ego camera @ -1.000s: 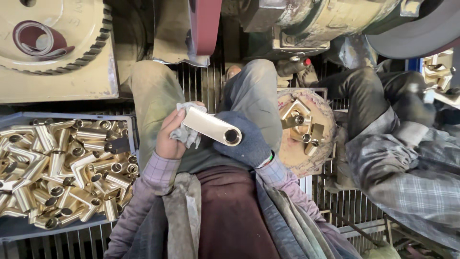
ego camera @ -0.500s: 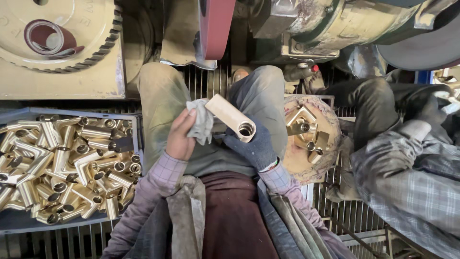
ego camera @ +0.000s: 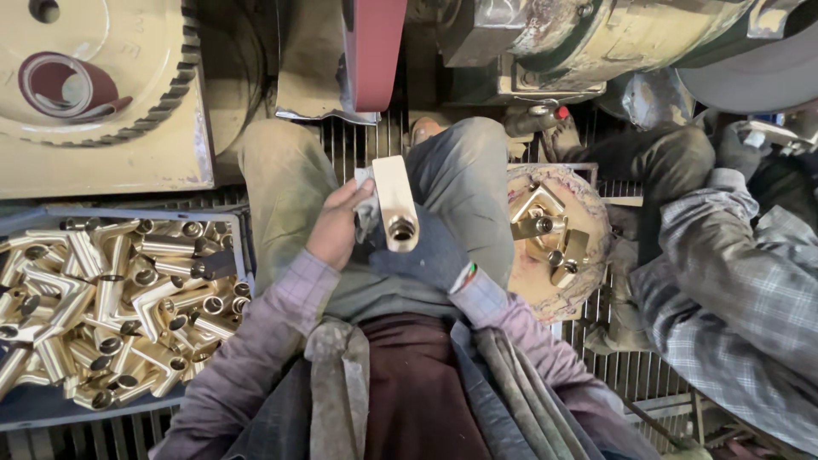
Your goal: The person polishes metal elbow-shaped parts by holding them against a rotating sanding belt, turning them to reach different surfaces, and then places the finished parts into a container.
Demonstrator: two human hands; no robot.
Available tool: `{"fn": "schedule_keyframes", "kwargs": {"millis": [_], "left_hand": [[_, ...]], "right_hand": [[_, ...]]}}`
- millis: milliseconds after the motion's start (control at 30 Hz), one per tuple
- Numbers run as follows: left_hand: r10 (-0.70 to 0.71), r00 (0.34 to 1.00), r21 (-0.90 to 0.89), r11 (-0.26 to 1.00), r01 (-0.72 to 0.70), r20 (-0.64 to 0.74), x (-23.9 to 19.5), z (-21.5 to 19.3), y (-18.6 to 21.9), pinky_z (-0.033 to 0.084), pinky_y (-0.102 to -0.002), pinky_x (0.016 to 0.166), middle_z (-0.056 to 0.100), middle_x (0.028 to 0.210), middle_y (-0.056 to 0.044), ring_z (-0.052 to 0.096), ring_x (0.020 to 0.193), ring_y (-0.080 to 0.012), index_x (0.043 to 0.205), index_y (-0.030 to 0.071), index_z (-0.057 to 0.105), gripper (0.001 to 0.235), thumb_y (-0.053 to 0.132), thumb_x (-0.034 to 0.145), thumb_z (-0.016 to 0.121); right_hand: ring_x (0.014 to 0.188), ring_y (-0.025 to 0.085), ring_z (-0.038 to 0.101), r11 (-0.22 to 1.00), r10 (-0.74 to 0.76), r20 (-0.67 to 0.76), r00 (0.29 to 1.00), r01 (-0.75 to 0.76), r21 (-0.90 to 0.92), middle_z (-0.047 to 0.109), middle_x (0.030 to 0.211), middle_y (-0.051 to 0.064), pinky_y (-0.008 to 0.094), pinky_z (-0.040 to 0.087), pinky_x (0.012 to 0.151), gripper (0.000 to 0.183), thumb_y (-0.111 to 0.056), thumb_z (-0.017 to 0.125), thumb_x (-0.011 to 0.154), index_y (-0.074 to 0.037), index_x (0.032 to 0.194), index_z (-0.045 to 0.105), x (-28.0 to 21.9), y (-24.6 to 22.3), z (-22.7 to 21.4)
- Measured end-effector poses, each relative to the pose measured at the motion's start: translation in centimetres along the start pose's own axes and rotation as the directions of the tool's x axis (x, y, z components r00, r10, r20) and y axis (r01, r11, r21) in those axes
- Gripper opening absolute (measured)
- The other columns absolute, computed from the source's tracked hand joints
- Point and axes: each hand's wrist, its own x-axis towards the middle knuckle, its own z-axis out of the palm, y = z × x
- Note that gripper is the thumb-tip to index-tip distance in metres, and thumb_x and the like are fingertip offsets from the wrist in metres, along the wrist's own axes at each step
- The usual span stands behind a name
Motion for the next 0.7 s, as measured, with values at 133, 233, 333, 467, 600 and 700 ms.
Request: {"fn": "schedule_keyframes", "kwargs": {"millis": [133,233,333,467,600,700], "left_hand": [[-0.081,0.995,-0.13,0.988,0.088,0.062,4.3,-2.3,-0.3,0.052,-0.028,0.079,0.073,0.104,-0.004,0.067,0.089,-0.0121,0.118,0.001,0.07,0.023,0.014,0.108,0.055],[-0.179,0.984,-0.12,0.977,0.176,-0.012,8.8,-5.1,-1.6,0.054,-0.032,0.076,0.075,0.099,-0.006,0.068,0.085,-0.0164,0.111,0.003,0.071,0.028,0.013,0.098,0.048],[0.332,0.88,0.94,-0.103,-0.325,0.34,12.1,-10.0,-3.0,0.053,-0.042,0.081,0.07,0.101,-0.022,0.064,0.098,-0.0391,0.107,0.001,0.07,0.031,0.002,0.076,0.064],[0.162,0.984,0.315,0.94,-0.13,-0.079,16.1,-11.1,-5.4,0.052,-0.047,0.08,0.069,0.105,-0.026,0.063,0.096,-0.0417,0.116,-0.008,0.067,0.033,0.004,0.086,0.059],[0.522,0.714,0.833,0.014,-0.553,0.466,14.0,-10.5,-4.6,0.053,-0.043,0.089,0.068,0.112,-0.024,0.062,0.105,-0.0427,0.119,-0.002,0.066,0.046,-0.005,0.075,0.052],[0.287,0.957,0.371,0.894,-0.251,-0.045,14.2,-7.6,-4.7,0.054,-0.036,0.083,0.071,0.106,-0.012,0.065,0.095,-0.0253,0.115,0.001,0.068,0.034,0.006,0.089,0.046]], "right_hand": [[0.08,0.012,0.067,0.968,0.088,0.065,0.994,-0.101,0.231,0.072,0.088,0.003,0.031,0.056,0.074,0.035,-0.023,0.085,0.077,-0.003,0.102,0.071,3.4,1.3,-0.8],[0.078,0.011,0.068,0.908,0.119,0.095,0.988,-0.147,0.393,0.072,0.085,0.003,0.029,0.057,0.071,0.026,-0.02,0.081,0.08,-0.002,0.097,0.071,6.5,2.2,-1.0],[0.073,0.013,0.068,0.892,0.161,0.126,0.979,-0.199,0.406,0.072,0.08,0.005,0.029,0.055,0.067,0.02,-0.016,0.076,0.081,0.001,0.091,0.071,9.0,2.4,-1.8],[0.071,0.016,0.071,0.848,0.212,0.125,0.969,-0.246,0.469,0.073,0.077,0.008,0.029,0.056,0.067,0.017,-0.012,0.074,0.079,0.003,0.086,0.072,11.6,2.7,-1.7],[0.065,0.016,0.068,0.832,0.239,0.039,0.97,-0.225,0.507,0.071,0.075,0.008,0.03,0.054,0.06,0.015,-0.009,0.073,0.078,0.001,0.088,0.069,12.2,4.4,-0.6],[0.063,0.016,0.066,0.771,0.292,0.024,0.956,-0.25,0.585,0.069,0.074,0.007,0.031,0.052,0.057,0.014,-0.008,0.074,0.078,0.001,0.088,0.068,12.4,6.0,0.1]]}}
